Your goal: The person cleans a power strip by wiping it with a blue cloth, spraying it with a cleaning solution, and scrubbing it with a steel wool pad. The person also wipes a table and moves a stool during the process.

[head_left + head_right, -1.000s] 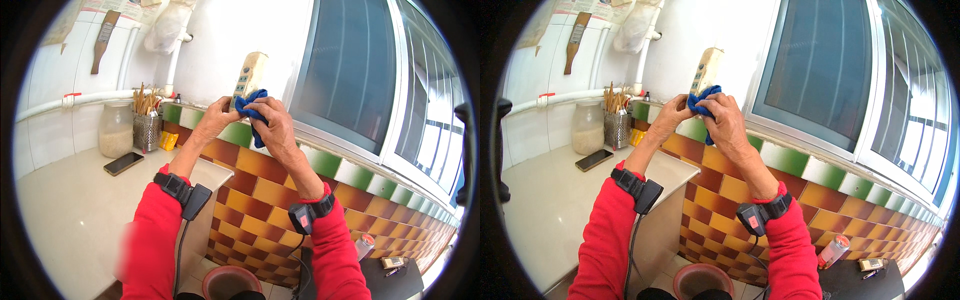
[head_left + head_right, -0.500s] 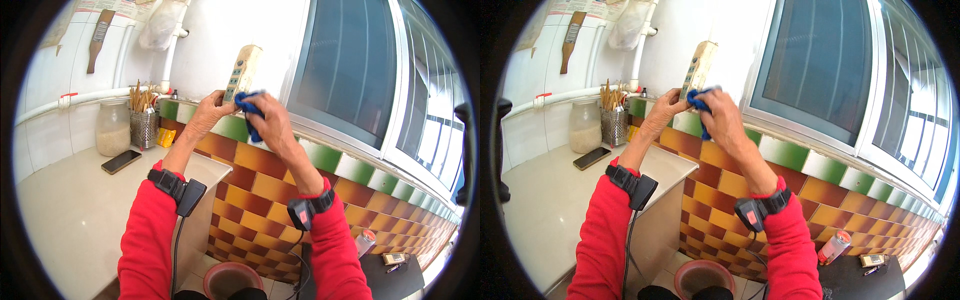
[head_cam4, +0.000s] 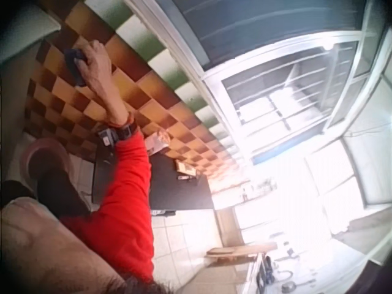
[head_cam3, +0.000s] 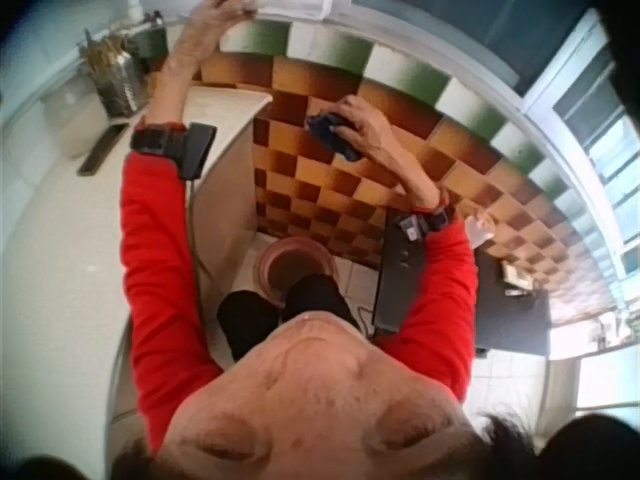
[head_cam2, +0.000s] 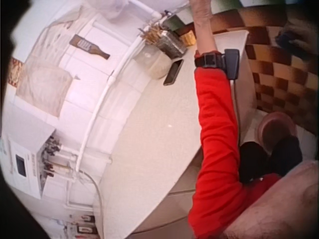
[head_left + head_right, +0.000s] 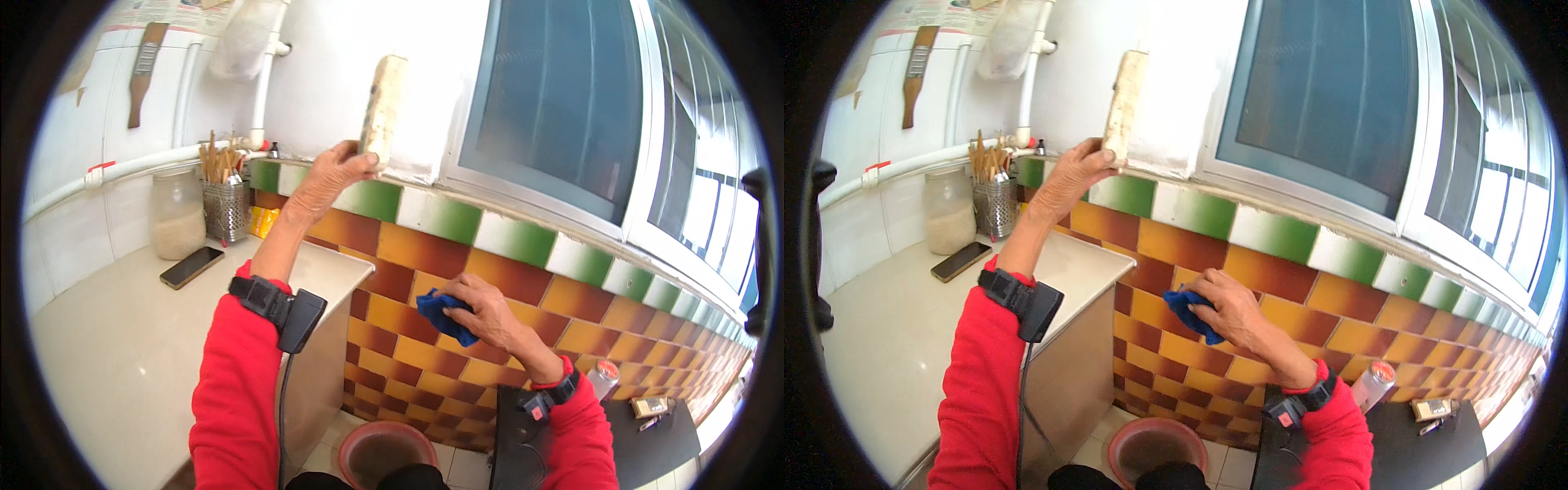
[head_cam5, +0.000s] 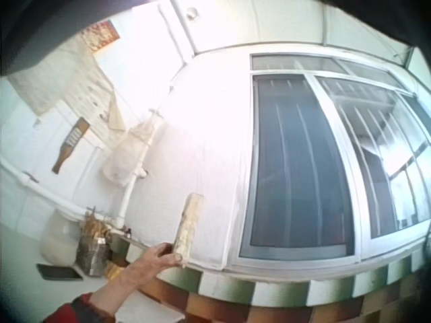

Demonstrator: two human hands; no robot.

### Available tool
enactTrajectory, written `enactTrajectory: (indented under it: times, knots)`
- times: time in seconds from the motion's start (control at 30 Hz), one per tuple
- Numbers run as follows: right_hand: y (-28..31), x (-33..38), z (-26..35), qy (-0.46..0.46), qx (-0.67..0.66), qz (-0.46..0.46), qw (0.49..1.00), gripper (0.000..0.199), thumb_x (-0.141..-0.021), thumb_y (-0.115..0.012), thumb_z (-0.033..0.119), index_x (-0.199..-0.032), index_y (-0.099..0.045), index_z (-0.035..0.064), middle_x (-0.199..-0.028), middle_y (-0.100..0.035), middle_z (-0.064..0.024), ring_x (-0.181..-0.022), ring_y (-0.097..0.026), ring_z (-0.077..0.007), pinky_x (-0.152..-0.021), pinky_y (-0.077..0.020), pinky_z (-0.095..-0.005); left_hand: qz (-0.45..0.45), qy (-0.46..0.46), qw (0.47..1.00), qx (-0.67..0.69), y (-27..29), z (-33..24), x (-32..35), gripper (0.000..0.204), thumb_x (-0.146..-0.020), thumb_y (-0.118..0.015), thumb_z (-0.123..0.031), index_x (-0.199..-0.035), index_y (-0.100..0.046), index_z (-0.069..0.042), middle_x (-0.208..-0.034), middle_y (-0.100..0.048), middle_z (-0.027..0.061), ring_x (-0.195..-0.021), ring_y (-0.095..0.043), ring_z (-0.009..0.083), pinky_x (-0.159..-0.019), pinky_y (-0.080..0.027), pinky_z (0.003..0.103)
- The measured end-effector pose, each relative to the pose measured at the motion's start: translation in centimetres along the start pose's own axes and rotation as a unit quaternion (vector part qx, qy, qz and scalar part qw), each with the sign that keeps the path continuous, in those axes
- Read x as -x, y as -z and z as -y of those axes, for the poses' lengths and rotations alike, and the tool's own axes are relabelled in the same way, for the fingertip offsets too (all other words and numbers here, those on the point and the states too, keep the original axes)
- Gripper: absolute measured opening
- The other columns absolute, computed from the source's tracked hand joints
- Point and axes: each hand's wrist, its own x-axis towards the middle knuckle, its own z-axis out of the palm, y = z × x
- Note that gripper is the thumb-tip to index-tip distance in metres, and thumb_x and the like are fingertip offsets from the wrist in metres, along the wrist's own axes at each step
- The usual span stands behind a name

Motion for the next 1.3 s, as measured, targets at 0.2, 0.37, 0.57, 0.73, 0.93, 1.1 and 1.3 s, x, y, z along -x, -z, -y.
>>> enactTrajectory:
  times: [0.2, 0.37, 0.57, 0.73, 0.93, 1.1, 1.3]
  knots:
    - [3.0, 12.4, 2.1, -0.115, 0.001, 0.099, 0.988, 0.028, -0.087, -0.063, 0.022, -0.110, -0.062, 0.0066, -0.097, -0.058, -0.0149, -0.099, -0.058, -0.0351, -0.084, -0.0485, -0.0435, 0.019, -0.070, 0.951, -0.299, 2.5, 3.3, -1.3, 0.042, -0.094, -0.060, -0.034, -0.112, -0.057, 0.003, -0.099, -0.060, 0.0099, -0.096, -0.062, 0.0183, -0.092, -0.050, 0.031]
    - [4.8, 25.6, 4.8, -0.239, -0.013, 0.086, 0.967, 0.030, -0.086, -0.064, 0.023, -0.112, -0.063, 0.0079, -0.098, -0.060, -0.0135, -0.097, -0.060, -0.0340, -0.084, -0.0490, -0.0435, -0.034, -0.026, 0.983, -0.179, 7.6, 7.2, -3.6, 0.053, -0.102, -0.045, -0.034, -0.139, -0.042, 0.004, -0.135, -0.050, 0.0169, -0.127, -0.051, 0.0232, -0.110, -0.042, 0.034]
    - [7.5, 37.9, 6.8, -0.454, 0.058, -0.010, 0.889, 0.029, -0.084, -0.066, 0.020, -0.109, -0.066, 0.0073, -0.101, -0.064, -0.0144, -0.099, -0.061, -0.0327, -0.088, -0.0497, -0.0412, -0.031, 0.030, 0.968, -0.246, 13.0, 11.8, -4.5, 0.051, -0.103, -0.043, -0.029, -0.145, -0.038, -0.001, -0.141, -0.049, 0.0170, -0.132, -0.048, 0.0252, -0.112, -0.038, 0.035]
    - [6.8, 45.4, 6.7, -0.592, 0.129, -0.053, 0.794, 0.029, -0.087, -0.064, 0.021, -0.113, -0.065, 0.0076, -0.109, -0.063, -0.0147, -0.108, -0.058, -0.0343, -0.095, -0.0455, -0.0420, -0.024, 0.148, 0.981, -0.124, 3.8, 10.4, -0.3, 0.049, -0.101, -0.048, -0.031, -0.140, -0.045, -0.001, -0.131, -0.057, 0.0155, -0.122, -0.056, 0.0238, -0.108, -0.042, 0.035]
    - [4.8, 54.2, 8.4, -0.607, 0.210, -0.239, 0.728, 0.031, -0.093, -0.059, 0.023, -0.119, -0.063, 0.0070, -0.123, -0.061, -0.0149, -0.118, -0.053, -0.0341, -0.103, -0.0394, -0.0405, 0.314, 0.123, 0.923, -0.186, -20.4, -3.2, 14.5, 0.034, -0.098, -0.053, -0.028, -0.113, -0.064, 0.000, -0.099, -0.066, 0.0096, -0.085, -0.062, 0.0152, -0.079, -0.051, 0.030]
    - [0.7, 61.5, 6.9, -0.714, 0.174, -0.350, 0.581, 0.035, -0.099, -0.054, 0.031, -0.121, -0.062, 0.0060, -0.116, -0.064, -0.0157, -0.107, -0.060, -0.0278, -0.095, -0.0458, -0.0398, 0.442, -0.191, 0.866, -0.133, -28.7, -13.7, 22.2, 0.021, -0.077, -0.069, -0.013, -0.096, -0.068, -0.004, -0.082, -0.065, 0.0044, -0.071, -0.065, 0.0185, -0.062, -0.052, 0.028]
    - [0.0, 66.5, 5.1, -0.684, 0.213, -0.285, 0.637, 0.041, -0.101, -0.052, 0.029, -0.130, -0.055, 0.0006, -0.126, -0.059, -0.0190, -0.115, -0.054, -0.0291, -0.102, -0.0411, -0.0355, 0.339, -0.208, 0.917, -0.020, -30.8, -13.7, 21.3, 0.017, -0.076, -0.067, -0.017, -0.068, -0.059, -0.003, -0.070, -0.060, 0.0047, -0.059, -0.059, 0.0194, -0.050, -0.042, 0.030]
